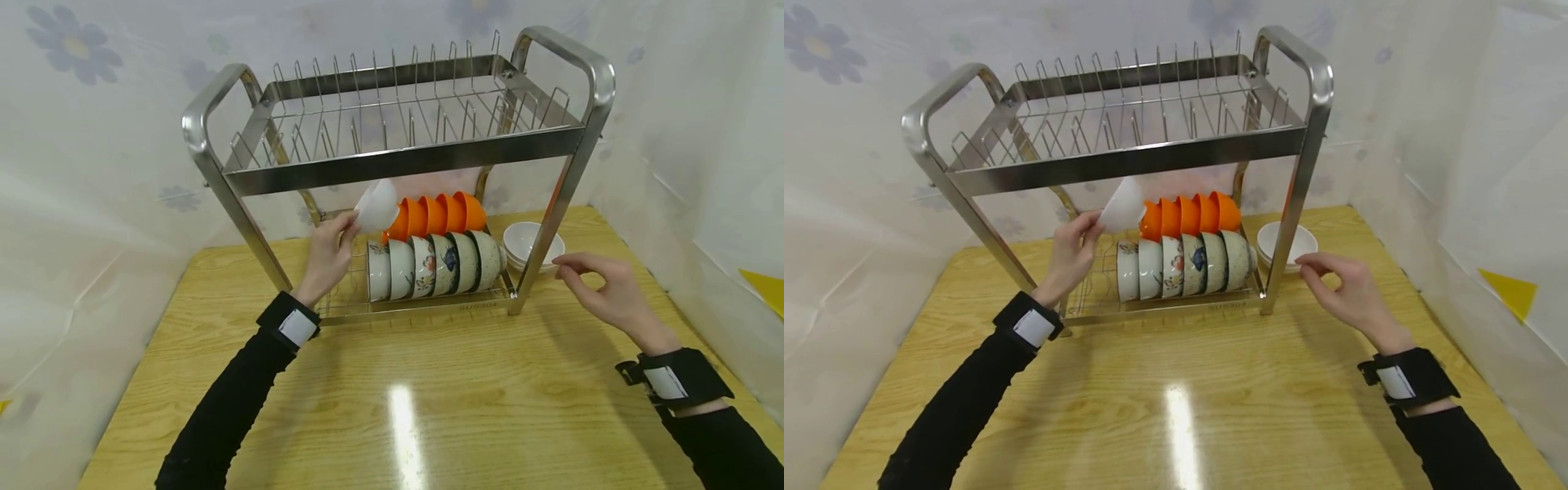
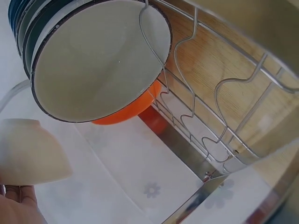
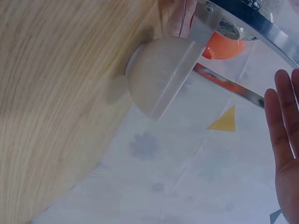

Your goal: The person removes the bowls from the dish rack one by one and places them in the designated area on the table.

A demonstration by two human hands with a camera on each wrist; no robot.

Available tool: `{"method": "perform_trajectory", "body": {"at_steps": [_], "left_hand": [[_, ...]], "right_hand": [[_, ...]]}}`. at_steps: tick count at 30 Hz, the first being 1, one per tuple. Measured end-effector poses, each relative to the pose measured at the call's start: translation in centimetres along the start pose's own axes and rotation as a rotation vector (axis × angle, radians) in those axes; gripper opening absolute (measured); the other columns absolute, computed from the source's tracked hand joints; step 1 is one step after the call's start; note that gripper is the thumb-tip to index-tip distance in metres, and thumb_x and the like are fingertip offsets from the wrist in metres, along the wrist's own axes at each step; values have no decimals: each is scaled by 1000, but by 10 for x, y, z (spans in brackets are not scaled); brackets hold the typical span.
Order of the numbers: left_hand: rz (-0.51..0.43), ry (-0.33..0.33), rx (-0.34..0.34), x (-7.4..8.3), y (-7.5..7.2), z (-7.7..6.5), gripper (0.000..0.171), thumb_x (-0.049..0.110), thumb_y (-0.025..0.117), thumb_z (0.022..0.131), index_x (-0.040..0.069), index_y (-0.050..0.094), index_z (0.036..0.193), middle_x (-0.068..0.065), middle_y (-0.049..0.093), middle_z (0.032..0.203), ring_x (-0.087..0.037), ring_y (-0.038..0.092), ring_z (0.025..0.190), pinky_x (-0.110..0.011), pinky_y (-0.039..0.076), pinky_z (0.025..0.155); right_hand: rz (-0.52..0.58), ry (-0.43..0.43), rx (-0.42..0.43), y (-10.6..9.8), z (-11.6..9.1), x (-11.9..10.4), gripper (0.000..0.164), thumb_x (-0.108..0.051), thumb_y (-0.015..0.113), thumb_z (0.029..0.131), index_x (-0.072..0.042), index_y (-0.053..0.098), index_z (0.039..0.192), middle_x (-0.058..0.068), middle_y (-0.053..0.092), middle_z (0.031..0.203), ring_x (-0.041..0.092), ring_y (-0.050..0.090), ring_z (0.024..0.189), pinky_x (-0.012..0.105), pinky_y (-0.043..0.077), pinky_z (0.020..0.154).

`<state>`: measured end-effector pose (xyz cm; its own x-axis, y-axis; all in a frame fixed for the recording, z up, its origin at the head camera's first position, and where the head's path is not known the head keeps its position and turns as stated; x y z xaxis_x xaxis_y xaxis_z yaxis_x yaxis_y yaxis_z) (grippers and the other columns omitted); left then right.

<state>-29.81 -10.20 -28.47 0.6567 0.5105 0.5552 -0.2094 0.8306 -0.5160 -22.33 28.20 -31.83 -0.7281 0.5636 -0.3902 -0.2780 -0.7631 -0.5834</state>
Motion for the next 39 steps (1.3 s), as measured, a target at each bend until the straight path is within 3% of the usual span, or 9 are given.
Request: {"method": "perform_trajectory", "body": {"at_steps": [6, 10, 15, 19, 25, 29, 33, 39], "left_hand": [[54, 112, -81, 14, 6, -9, 22, -8, 56, 97, -12, 64, 117, -29, 71, 109, -41, 71, 100, -49, 61, 85], [43, 176, -123, 20, 11, -13, 21, -10, 55, 96, -11, 64, 116, -28, 70, 110, -41, 70, 104, -50, 60, 89], [54, 230, -162, 27, 15, -16, 21, -9, 56, 97, -9, 64, 117, -26, 71, 109, -39, 71, 102, -48, 61, 87], [87, 265, -182, 32, 19, -18, 23, -10, 57, 96, -8, 64, 117, -26, 71, 110, -38, 71, 104, -47, 61, 88], [163, 333, -221, 42, 25, -21, 24, -11, 60, 93, -4, 65, 115, -21, 73, 107, -36, 71, 103, -45, 61, 91], [197, 369, -258, 47, 30, -24, 29, -12, 65, 89, -3, 66, 116, -18, 74, 106, -34, 72, 103, -44, 60, 92], [275, 430, -279, 54, 34, -26, 33, -13, 69, 85, 0, 69, 116, -16, 75, 106, -30, 73, 101, -40, 61, 91], [350, 503, -343, 62, 43, -30, 37, -14, 67, 85, 4, 70, 118, -12, 76, 109, -27, 73, 102, -40, 59, 96]], "right_hand": [[74, -58, 78, -5, 1, -7, 23, 19, 62, 77, 8, 73, 95, 13, 69, 73, -15, 61, 80, 2, 48, 78], [97, -119, 104, -5, 4, -16, 13, 5, 61, 88, 10, 72, 93, 14, 68, 70, -12, 63, 76, 2, 49, 77], [86, -203, 136, -3, 9, -32, 39, -24, 58, 100, 11, 71, 90, 15, 67, 67, -9, 63, 73, 2, 49, 78], [92, -237, 178, -1, 13, -42, 45, -29, 58, 101, 11, 72, 88, 16, 68, 67, -9, 65, 75, 2, 49, 79], [102, -266, 168, 8, 24, -59, 47, -33, 58, 102, 10, 72, 91, 20, 70, 79, -7, 65, 87, 3, 48, 84], [130, -303, 140, 16, 33, -71, 45, -31, 57, 102, 12, 71, 99, 25, 72, 92, 1, 66, 104, 8, 48, 94], [137, -342, 120, 23, 39, -82, 45, -31, 58, 102, 12, 70, 107, 30, 70, 107, 9, 62, 126, 17, 46, 108], [142, -370, 69, 35, 45, -86, 43, -27, 58, 103, 12, 66, 119, 26, 65, 129, 20, 53, 139, 28, 42, 118]]}}
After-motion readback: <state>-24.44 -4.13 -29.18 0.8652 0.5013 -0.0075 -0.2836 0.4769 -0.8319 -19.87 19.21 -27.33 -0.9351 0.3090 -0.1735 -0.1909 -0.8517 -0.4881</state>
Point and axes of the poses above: each hand's wrist, its own z-axis towards the middle knuckle, its own y-axis out of the palm, x = y × z, the point moved 9 cm from there along z, towards the middle knuckle
